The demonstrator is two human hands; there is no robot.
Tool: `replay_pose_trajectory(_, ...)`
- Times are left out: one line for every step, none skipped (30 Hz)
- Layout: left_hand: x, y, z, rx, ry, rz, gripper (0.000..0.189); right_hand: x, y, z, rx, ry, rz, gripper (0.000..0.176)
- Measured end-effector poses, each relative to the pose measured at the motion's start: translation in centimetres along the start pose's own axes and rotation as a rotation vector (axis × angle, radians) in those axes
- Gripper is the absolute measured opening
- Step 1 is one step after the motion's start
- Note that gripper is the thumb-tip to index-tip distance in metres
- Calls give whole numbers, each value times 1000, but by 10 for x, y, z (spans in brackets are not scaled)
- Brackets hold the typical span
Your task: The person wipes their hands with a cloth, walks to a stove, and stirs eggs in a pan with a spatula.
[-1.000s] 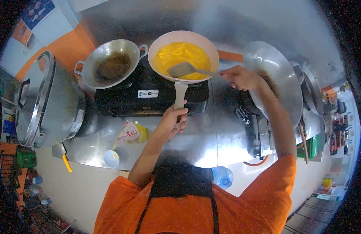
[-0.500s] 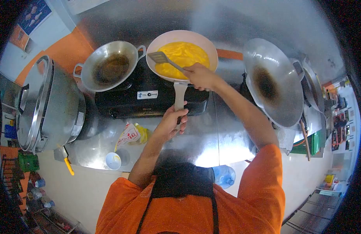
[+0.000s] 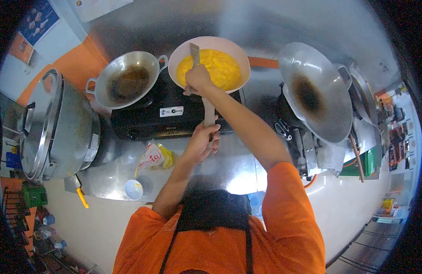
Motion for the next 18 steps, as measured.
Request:
replay_pose_trajectory(0, 0, 0, 4, 2, 6, 45, 3, -3, -2, 18, 34, -78, 19)
replay_pose_trajectory(0, 0, 0, 9, 4, 13, 45, 5, -7, -4, 32, 70, -157, 16)
replay_pose_trajectory(0, -1, 0, 11, 7, 12, 45, 3, -43, 13, 243, 149, -393, 15)
replay_pose_trajectory(0, -1, -1, 14, 9, 11, 45, 2, -61, 25, 455, 228, -627, 15)
replay_pose_trajectory(0, -2, -1, 16, 11, 10, 44, 3, -46, 8, 402, 289, -613, 14)
replay_pose_trajectory(0, -2, -1, 22, 8, 12, 44, 7, -17, -23, 349, 350, -599, 13)
replay_pose_trajectory(0, -2, -1, 29, 7, 13, 44, 8, -2, -39, 296, 411, -584, 13)
replay_pose_trajectory(0, -2, -1, 35, 5, 15, 44, 1, -19, -26, 355, 364, -659, 12)
replay_pose_trajectory(0, -2, -1, 37, 15, 16, 43, -12, -36, -11, 413, 316, -733, 12)
replay_pose_trajectory(0, -2, -1, 38, 25, 18, 43, -21, -47, 4, 472, 268, -807, 12)
replay_pose_trajectory(1, -2, -1, 40, 34, 21, 43, -30, -47, 8, 320, 220, -591, 12)
replay_pose_trajectory(1, -2, -1, 33, 35, 21, 43, -40, -47, 14, 170, 171, -372, 12)
replay_pose_trajectory(1, -2, -1, 27, 37, 21, 43, -51, -35, 12, 4, 149, -229, 12)
replay_pose_trajectory(0, -2, -1, 21, 40, 19, 43, -61, -23, 11, -166, 145, -96, 12)
replay_pose_trajectory(0, -3, -1, 21, 34, 23, 43, -69, 21, -12, -353, 171, -38, 12)
replay_pose_trajectory(-1, -4, -1, 23, 28, 28, 43, -82, 14, 5, -223, 128, -156, 11)
replay_pose_trajectory(-1, -3, -2, 27, 22, 34, 43, -87, -7, 30, 175, 98, -542, 10)
replay_pose_trajectory(-1, -2, -2, 24, 16, 42, 43, -93, -18, 50, 437, 133, -761, 10)
Point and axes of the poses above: each hand's wrist, its own z-axis away from the middle knuckle, its own x-axis out of the palm, y = z × x, the point moved 3 cm from there along -z, towards the middle knuckle, and after that the axes turned 9 degrees about x, right-handed, at the moved point
